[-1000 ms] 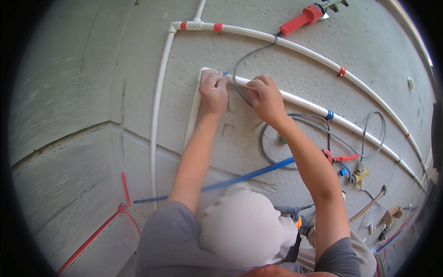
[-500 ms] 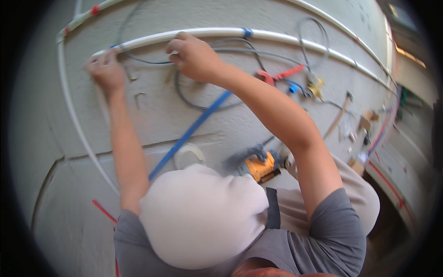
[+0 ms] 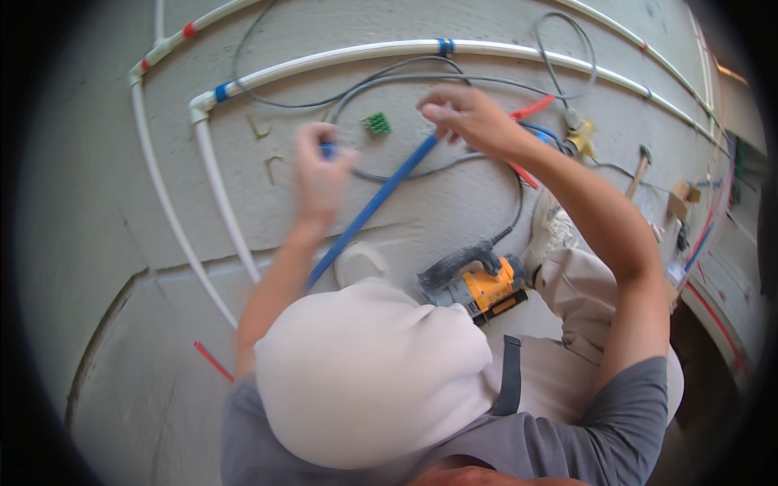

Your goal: The person secures white PVC pipes to a concrete wall using red plastic clips and a hammer. They also cut a blue conduit pipe with a pipe cutter and secure it to the wall with blue clips. The person uses a power drill to make holes in the wall for the clips.

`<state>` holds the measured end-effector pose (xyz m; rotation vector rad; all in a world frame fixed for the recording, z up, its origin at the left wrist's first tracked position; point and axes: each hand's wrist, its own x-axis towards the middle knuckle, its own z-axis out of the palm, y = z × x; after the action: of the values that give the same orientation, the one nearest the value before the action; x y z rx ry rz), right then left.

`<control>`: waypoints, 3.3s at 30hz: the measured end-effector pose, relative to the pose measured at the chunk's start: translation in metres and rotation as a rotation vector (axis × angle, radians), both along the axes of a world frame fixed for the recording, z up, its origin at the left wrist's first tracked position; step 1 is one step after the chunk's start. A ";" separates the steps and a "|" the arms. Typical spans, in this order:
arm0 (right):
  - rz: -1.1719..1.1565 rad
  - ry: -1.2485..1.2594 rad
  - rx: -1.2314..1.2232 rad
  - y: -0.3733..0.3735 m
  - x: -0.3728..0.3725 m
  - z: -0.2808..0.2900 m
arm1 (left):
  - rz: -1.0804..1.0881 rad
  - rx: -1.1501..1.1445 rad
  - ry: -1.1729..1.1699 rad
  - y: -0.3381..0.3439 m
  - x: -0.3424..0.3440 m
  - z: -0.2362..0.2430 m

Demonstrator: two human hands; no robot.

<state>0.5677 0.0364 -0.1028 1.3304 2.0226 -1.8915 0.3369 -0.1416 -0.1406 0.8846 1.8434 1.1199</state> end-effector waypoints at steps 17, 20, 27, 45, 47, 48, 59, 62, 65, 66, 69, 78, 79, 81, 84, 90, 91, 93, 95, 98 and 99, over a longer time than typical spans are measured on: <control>0.060 -0.406 0.392 0.023 0.118 -0.018 | -0.275 -0.175 1.041 -0.024 -0.114 -0.052; 0.058 -0.545 0.521 0.054 0.166 -0.022 | -0.287 -0.128 0.981 -0.019 -0.111 -0.064; 0.079 -0.727 0.480 0.102 0.258 -0.018 | -0.193 -0.072 0.914 -0.005 -0.099 -0.060; 0.632 0.150 0.300 0.033 -0.016 -0.015 | 0.346 -0.036 0.321 -0.029 -0.008 -0.025; 0.769 0.138 0.336 0.008 -0.063 -0.024 | 0.463 -0.061 0.191 -0.041 -0.006 -0.014; 0.822 0.167 0.365 -0.001 -0.086 -0.029 | 0.527 -0.070 0.119 -0.049 -0.007 -0.008; 0.678 0.445 0.281 -0.028 -0.228 -0.064 | 0.819 -0.040 -0.063 -0.109 0.042 0.060; 0.700 0.386 0.048 -0.013 -0.224 -0.056 | 0.848 -0.050 -0.091 -0.118 0.068 0.072; 0.714 0.384 0.133 0.000 -0.217 -0.043 | 0.857 -0.097 -0.093 -0.124 0.082 0.083; 0.692 0.381 0.232 0.000 -0.216 -0.040 | 0.866 -0.149 -0.095 -0.124 0.086 0.086; 0.642 0.443 0.390 0.016 -0.201 -0.030 | 0.840 -0.216 -0.035 -0.117 0.096 0.097; 0.299 0.366 0.497 0.155 0.204 0.009 | 0.173 -0.295 0.371 -0.059 0.076 0.167; 0.120 0.410 0.565 0.156 0.266 0.009 | 0.314 -0.313 0.244 -0.035 0.076 0.170; -0.264 0.141 0.564 0.140 0.402 0.014 | 0.243 -0.424 0.401 0.017 0.074 0.189; -0.852 -0.127 0.697 0.113 0.564 0.004 | -0.194 -0.326 0.437 0.113 0.085 0.201; -1.387 -0.821 1.181 0.083 0.866 0.022 | -0.736 -0.072 0.914 0.251 0.169 0.230; -1.429 -0.750 1.177 0.085 0.902 0.024 | -0.815 -0.038 0.977 0.269 0.185 0.235; -1.436 -0.776 1.187 0.106 0.958 0.030 | -0.954 0.012 1.067 0.291 0.208 0.243; -1.415 -0.749 1.090 0.130 0.999 0.036 | -0.998 -0.031 1.150 0.300 0.217 0.247; -1.202 -0.865 1.016 0.152 1.046 0.041 | -0.986 -0.161 1.231 0.292 0.200 0.250; -1.235 -0.817 1.190 0.148 1.061 0.041 | -0.994 -0.168 1.240 0.290 0.187 0.252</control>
<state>1.6285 0.1841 -0.0615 3.2608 1.7834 0.4320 0.5239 0.1481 0.1113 2.3226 1.7909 -0.3464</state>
